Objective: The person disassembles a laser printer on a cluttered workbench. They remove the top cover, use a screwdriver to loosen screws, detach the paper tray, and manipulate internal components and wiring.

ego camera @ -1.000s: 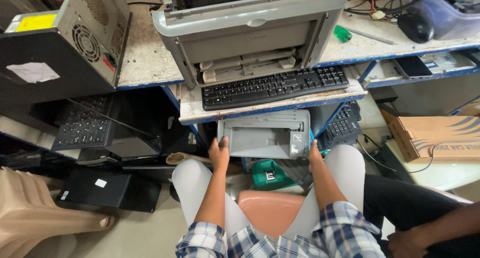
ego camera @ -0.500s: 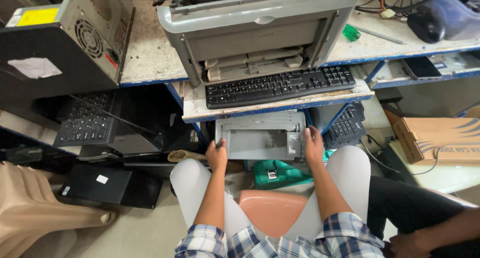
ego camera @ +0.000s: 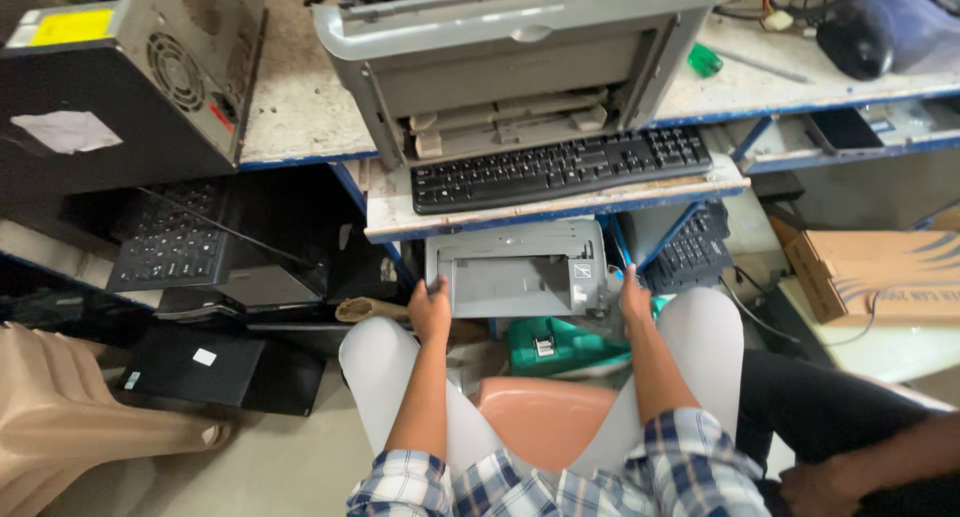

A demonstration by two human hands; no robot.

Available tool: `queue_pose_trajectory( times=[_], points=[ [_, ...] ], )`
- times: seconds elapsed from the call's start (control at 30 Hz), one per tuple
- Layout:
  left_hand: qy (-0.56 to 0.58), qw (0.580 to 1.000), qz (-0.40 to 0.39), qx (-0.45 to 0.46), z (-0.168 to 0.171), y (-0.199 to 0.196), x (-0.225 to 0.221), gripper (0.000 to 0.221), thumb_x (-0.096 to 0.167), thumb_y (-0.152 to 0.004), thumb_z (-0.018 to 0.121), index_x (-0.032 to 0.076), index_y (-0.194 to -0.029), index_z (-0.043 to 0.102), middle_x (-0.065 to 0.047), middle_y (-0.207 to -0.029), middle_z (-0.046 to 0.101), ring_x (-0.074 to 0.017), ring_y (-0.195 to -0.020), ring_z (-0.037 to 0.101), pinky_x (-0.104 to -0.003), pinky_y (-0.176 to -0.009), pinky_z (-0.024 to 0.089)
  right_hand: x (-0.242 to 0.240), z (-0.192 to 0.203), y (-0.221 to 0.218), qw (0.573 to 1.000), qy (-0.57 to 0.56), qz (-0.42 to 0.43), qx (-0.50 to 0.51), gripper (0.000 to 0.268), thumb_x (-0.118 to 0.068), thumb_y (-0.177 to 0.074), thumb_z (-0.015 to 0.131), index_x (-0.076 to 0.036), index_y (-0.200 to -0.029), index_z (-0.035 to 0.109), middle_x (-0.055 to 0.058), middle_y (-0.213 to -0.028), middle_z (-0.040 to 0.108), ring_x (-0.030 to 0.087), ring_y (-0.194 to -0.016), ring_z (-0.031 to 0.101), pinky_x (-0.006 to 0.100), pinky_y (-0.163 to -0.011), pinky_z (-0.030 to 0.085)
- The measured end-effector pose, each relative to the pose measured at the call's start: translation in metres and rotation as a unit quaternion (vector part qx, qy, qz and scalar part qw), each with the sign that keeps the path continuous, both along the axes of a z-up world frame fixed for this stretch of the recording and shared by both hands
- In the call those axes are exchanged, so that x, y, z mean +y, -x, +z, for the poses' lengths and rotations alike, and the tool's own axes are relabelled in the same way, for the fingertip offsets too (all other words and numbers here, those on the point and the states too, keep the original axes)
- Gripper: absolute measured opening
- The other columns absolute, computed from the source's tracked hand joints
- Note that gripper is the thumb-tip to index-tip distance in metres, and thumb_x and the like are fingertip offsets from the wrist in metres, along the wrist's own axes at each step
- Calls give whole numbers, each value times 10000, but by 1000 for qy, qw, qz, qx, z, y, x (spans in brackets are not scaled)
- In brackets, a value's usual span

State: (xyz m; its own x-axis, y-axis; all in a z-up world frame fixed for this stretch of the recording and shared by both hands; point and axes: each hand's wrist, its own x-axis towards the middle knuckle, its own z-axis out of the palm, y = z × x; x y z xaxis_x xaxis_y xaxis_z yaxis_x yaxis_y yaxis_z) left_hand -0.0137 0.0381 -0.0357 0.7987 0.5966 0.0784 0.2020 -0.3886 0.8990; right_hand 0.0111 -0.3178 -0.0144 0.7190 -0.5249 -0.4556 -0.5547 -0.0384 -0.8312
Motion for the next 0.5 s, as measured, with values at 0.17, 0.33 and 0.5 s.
queue_pose_trajectory(
  times=[0.17,0.33,0.5],
  points=[
    [31,998,-48,-25,6,6,4,453,427,-852,696,12,-1035,686,-251,-939,730,-472,-910,679,-500,-785,522,-7,4,-5,990,112,23,-87,754,-654,-1034,461,21,-1342,595,241,-1280,649,370,-1203,593,449,-1015,436],
    [45,995,-79,-44,6,8,3,524,484,-1003,587,-35,-962,644,-303,-846,661,-524,-840,584,-509,-786,497,2,11,-5,977,75,-9,-198,667,-563,-1015,506,14,-1348,557,181,-1223,674,279,-1090,639,395,-964,478],
    [51,997,-54,-37,4,1,-2,566,524,-973,532,-15,-1075,674,-281,-980,712,-483,-962,646,-494,-842,503,-4,22,-22,969,-8,72,-236,777,-645,-1009,411,-25,-1471,480,163,-1410,573,266,-1278,536,402,-1079,395]
  ],
)
